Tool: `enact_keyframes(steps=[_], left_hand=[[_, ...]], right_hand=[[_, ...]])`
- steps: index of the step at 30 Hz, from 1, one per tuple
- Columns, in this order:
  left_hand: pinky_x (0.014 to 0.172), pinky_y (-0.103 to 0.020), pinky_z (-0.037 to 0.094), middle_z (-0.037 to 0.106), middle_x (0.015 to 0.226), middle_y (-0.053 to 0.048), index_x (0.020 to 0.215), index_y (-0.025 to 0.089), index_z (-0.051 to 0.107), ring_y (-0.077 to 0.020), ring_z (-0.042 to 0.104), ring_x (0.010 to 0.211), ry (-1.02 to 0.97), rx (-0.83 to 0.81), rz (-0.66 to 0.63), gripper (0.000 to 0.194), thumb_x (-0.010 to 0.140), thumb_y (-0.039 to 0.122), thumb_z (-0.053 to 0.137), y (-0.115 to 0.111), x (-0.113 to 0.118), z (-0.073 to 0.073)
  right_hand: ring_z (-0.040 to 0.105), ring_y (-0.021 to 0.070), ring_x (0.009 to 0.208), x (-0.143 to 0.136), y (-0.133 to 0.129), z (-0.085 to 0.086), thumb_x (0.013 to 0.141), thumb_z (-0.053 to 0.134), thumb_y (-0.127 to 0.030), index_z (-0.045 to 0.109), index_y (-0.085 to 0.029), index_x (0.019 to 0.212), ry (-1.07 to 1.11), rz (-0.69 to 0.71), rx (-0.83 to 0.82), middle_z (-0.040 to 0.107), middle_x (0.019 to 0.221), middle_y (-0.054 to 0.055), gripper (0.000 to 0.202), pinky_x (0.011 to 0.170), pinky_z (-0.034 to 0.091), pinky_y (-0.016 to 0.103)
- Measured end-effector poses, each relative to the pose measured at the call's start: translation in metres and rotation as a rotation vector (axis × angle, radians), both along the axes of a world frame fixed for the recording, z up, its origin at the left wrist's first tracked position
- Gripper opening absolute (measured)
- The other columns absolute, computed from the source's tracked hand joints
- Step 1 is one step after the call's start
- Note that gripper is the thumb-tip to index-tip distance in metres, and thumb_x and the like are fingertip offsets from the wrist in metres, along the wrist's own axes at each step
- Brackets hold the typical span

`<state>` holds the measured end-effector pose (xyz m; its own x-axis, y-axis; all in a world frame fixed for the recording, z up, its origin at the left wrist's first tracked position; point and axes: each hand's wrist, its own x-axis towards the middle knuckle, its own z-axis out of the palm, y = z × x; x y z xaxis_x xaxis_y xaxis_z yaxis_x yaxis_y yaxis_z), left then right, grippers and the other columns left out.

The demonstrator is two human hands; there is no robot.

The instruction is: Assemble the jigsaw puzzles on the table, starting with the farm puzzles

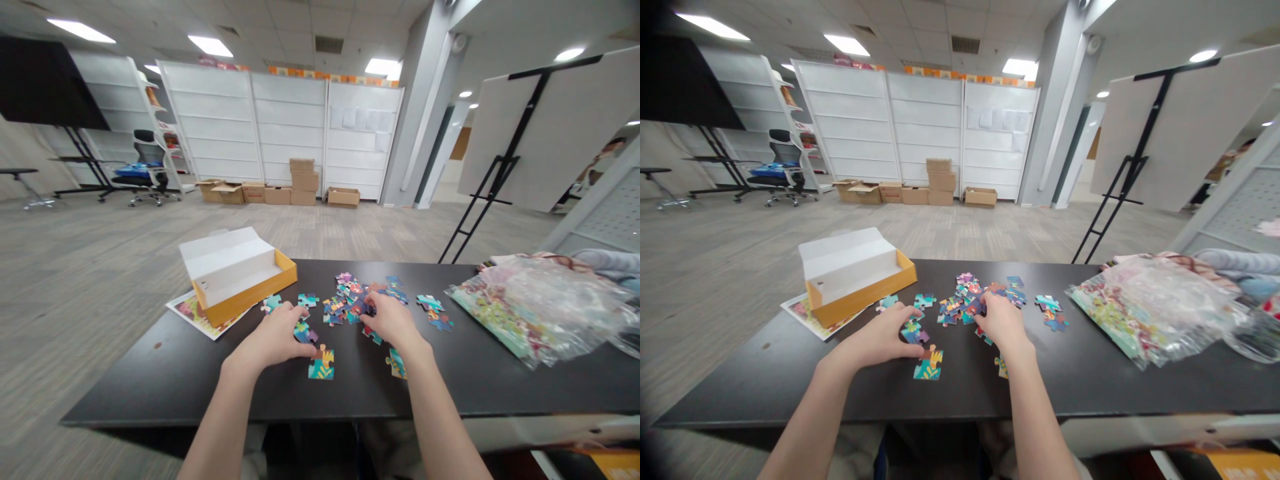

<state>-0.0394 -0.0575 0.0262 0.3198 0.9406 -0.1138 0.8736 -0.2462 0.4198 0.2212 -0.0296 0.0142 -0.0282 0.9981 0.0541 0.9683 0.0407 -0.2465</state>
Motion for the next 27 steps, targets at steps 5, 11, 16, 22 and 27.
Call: enact_keyframes(steps=[5, 11, 16, 22, 27], left_hand=[[0.096, -0.039, 0.047, 0.06, 0.119, -0.011, 0.118, 0.02, 0.066, -0.0315, 0.061, 0.109, 0.055, -0.055, -0.011, 0.06, 0.064, 0.042, 0.08, 0.0, -0.007, -0.001], [0.098, -0.04, 0.046, 0.061, 0.124, -0.011, 0.12, 0.023, 0.066, -0.0337, 0.057, 0.117, 0.119, -0.052, 0.032, 0.065, 0.06, 0.04, 0.082, 0.0, -0.009, -0.001], [0.094, -0.041, 0.048, 0.063, 0.119, -0.013, 0.115, 0.019, 0.066, -0.0335, 0.06, 0.112, 0.113, 0.018, 0.022, 0.056, 0.07, 0.049, 0.077, 0.0, -0.001, 0.001], [0.098, -0.04, 0.047, 0.065, 0.12, -0.01, 0.116, 0.021, 0.061, -0.0284, 0.059, 0.115, 0.011, 0.25, -0.004, 0.031, 0.091, 0.039, 0.059, 0.009, 0.031, -0.001], [0.102, -0.045, 0.046, 0.063, 0.13, -0.013, 0.127, 0.02, 0.056, -0.0323, 0.054, 0.125, 0.06, 0.216, -0.075, 0.04, 0.092, 0.04, 0.058, 0.024, 0.061, -0.009]], right_hand=[[0.067, 0.026, 0.104, 0.002, 0.002, -0.003, 0.077, 0.076, -0.026, 0.063, -0.021, 0.12, 0.037, 0.003, 0.022, 0.071, 0.116, 0.01, 0.045, 0.074, 0.042, 0.029], [0.068, 0.0234, 0.09, 0.008, 0.009, -0.01, 0.087, 0.068, -0.029, 0.068, -0.02, 0.107, 0.1, 0.08, 0.028, 0.074, 0.101, 0.008, 0.022, 0.07, 0.04, 0.029], [0.065, 0.019, 0.075, 0.026, 0.011, -0.003, 0.089, 0.06, -0.027, 0.07, -0.021, 0.091, 0.201, 0.129, 0.085, 0.073, 0.084, 0.004, 0.011, 0.068, 0.041, 0.027], [0.062, 0.0178, 0.063, 0.078, 0.0, 0.006, 0.085, 0.057, -0.024, 0.071, -0.02, 0.102, 0.223, 0.083, 0.016, 0.069, 0.066, 0.0, 0.023, 0.062, 0.041, 0.027], [0.061, 0.0154, 0.059, 0.114, -0.009, 0.001, 0.077, 0.061, -0.017, 0.072, -0.019, 0.087, 0.209, -0.029, -0.113, 0.069, 0.063, 0.0, 0.015, 0.058, 0.041, 0.024]])
